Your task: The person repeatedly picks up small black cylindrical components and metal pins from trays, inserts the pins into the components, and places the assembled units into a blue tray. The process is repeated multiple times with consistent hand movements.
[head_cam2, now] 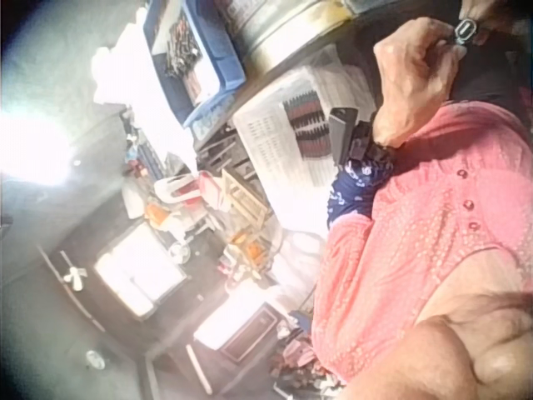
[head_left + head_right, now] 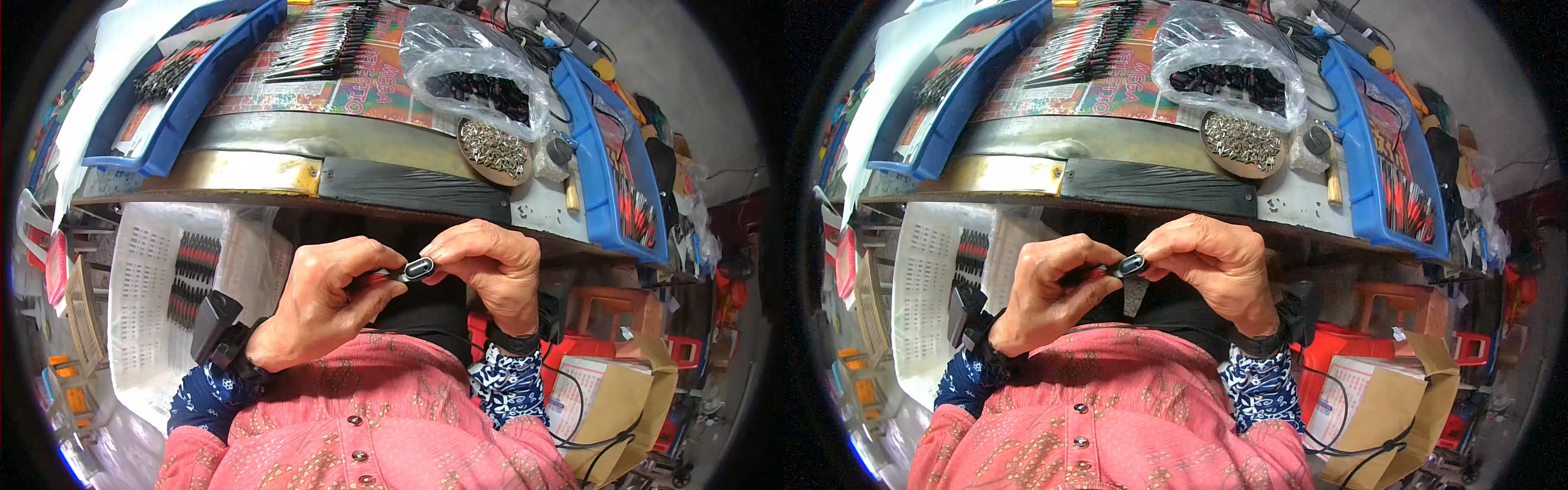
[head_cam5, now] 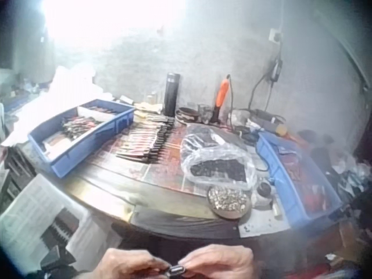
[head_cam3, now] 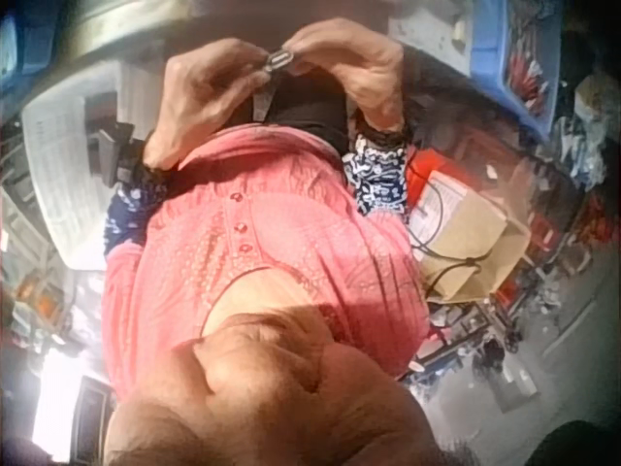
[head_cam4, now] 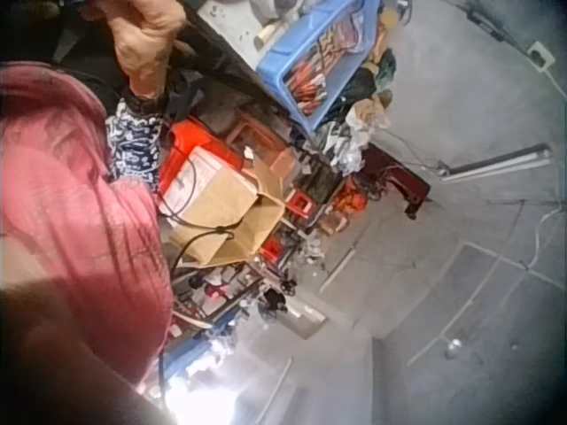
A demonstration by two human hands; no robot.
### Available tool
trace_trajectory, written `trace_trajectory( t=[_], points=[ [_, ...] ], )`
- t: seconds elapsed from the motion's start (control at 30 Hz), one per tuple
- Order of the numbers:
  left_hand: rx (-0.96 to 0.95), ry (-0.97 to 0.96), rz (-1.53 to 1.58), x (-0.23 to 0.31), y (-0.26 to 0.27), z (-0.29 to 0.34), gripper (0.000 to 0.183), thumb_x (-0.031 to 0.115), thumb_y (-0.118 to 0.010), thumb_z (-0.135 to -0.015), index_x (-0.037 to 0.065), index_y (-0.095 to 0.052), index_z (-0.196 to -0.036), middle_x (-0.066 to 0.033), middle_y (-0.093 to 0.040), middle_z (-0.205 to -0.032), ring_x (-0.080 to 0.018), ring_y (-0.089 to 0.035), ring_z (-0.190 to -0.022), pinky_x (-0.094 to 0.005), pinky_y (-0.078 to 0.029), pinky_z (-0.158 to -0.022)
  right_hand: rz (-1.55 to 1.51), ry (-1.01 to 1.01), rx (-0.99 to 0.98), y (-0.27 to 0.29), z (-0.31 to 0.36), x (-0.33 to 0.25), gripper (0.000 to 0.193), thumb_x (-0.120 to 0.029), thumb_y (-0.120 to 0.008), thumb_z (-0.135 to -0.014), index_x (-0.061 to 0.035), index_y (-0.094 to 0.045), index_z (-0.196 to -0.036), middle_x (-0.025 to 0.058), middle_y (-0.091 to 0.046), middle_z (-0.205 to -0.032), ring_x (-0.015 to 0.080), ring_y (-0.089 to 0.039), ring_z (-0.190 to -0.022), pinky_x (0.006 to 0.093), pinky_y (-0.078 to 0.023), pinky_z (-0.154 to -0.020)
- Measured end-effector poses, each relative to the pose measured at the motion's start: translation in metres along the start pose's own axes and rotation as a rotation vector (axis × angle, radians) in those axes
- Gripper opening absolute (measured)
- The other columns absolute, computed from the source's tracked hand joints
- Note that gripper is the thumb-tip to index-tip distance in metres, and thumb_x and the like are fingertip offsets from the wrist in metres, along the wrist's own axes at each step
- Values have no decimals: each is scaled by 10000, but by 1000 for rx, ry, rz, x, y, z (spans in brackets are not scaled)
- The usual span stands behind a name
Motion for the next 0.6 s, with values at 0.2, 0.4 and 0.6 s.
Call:
trace_trajectory(
  t=[0.2, 0.4, 0.6],
  points=[
    [12, -49, -7, -5, -2, 3, 189, -11, -742, -762, 14, -684, -940, -91, -615, -735, -177, -569, -595, -286, -429, -543, 41, -139, -28, -5, -1, -2, 181, 83, -689, -817, 54, -692, -996, 176, -682, -947, 219, -693, -824, 293, -584, -705],
    [12, -69, -56, -9, -4, 9, 212, -21, -740, -757, 12, -670, -954, -97, -617, -742, -200, -587, -605, -291, -447, -552, 269, -171, -169, -5, 0, -5, 248, 57, -707, -818, 65, -668, -1063, 137, -664, -928, 183, -687, -822, 267, -566, -699],
    [25, -115, -98, -15, -6, 14, 223, -26, -734, -754, 17, -665, -961, -104, -621, -747, -222, -609, -617, -306, -465, -552, 406, -91, -185, -12, 3, -3, 196, 27, -703, -827, 49, -656, -1016, 111, -658, -861, 152, -681, -709, 253, -540, -610]
  ],
)
Point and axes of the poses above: each hand's wrist, its own z-axis away from the middle knuckle, its own y-axis out of the back of the hand, x = y × z, the point moved 1 cm from there along -z, towards the middle knuckle
